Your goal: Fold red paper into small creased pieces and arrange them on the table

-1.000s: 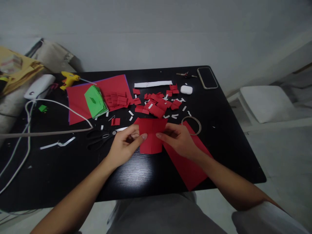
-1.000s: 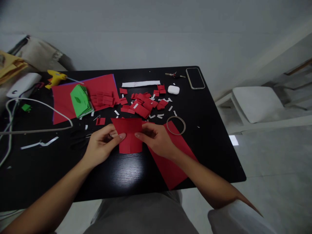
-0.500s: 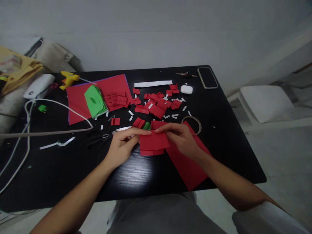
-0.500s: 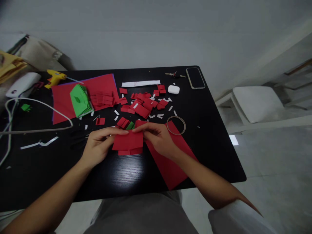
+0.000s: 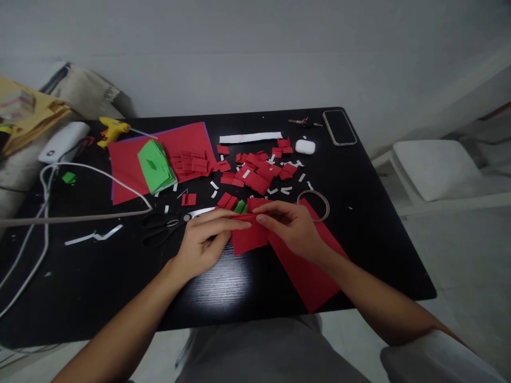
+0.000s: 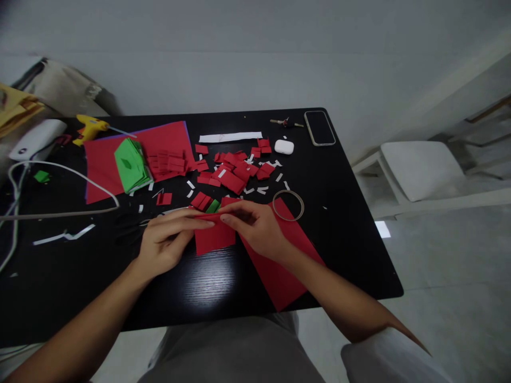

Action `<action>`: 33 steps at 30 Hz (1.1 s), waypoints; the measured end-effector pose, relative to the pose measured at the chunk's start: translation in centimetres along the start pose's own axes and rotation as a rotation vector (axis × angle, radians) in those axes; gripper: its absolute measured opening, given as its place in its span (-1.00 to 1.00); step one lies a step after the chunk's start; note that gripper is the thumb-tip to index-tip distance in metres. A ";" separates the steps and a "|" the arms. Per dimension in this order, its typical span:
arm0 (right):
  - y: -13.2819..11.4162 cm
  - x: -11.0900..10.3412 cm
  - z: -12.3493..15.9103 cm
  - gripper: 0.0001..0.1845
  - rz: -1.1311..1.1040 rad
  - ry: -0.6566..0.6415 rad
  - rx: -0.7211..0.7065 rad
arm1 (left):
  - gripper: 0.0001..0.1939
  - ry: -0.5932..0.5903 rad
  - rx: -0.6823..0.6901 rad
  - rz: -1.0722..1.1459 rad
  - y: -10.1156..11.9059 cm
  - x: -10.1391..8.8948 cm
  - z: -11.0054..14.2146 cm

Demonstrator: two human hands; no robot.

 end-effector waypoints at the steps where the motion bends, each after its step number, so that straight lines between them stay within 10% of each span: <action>1: 0.0 0.0 0.1 -0.87 0.004 0.015 -0.015 | -0.64 -0.010 -0.017 0.021 0.0 0.0 0.1; 12: -0.2 0.5 0.9 -0.88 0.179 0.065 -0.201 | -0.87 0.127 -0.092 -0.121 0.3 1.2 0.1; 33: -0.2 0.8 1.0 -0.90 0.155 0.038 -0.140 | -0.95 0.147 -0.134 -0.077 0.4 1.4 0.0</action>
Point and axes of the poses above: each hand's wrist, its own z-axis away from the middle knuckle, its own x-axis out of the palm, y = z × x, the point moved 2 cm from there along -z, towards the middle knuckle, and after that the axes turned 12 degrees about z, right-handed, at the moved point
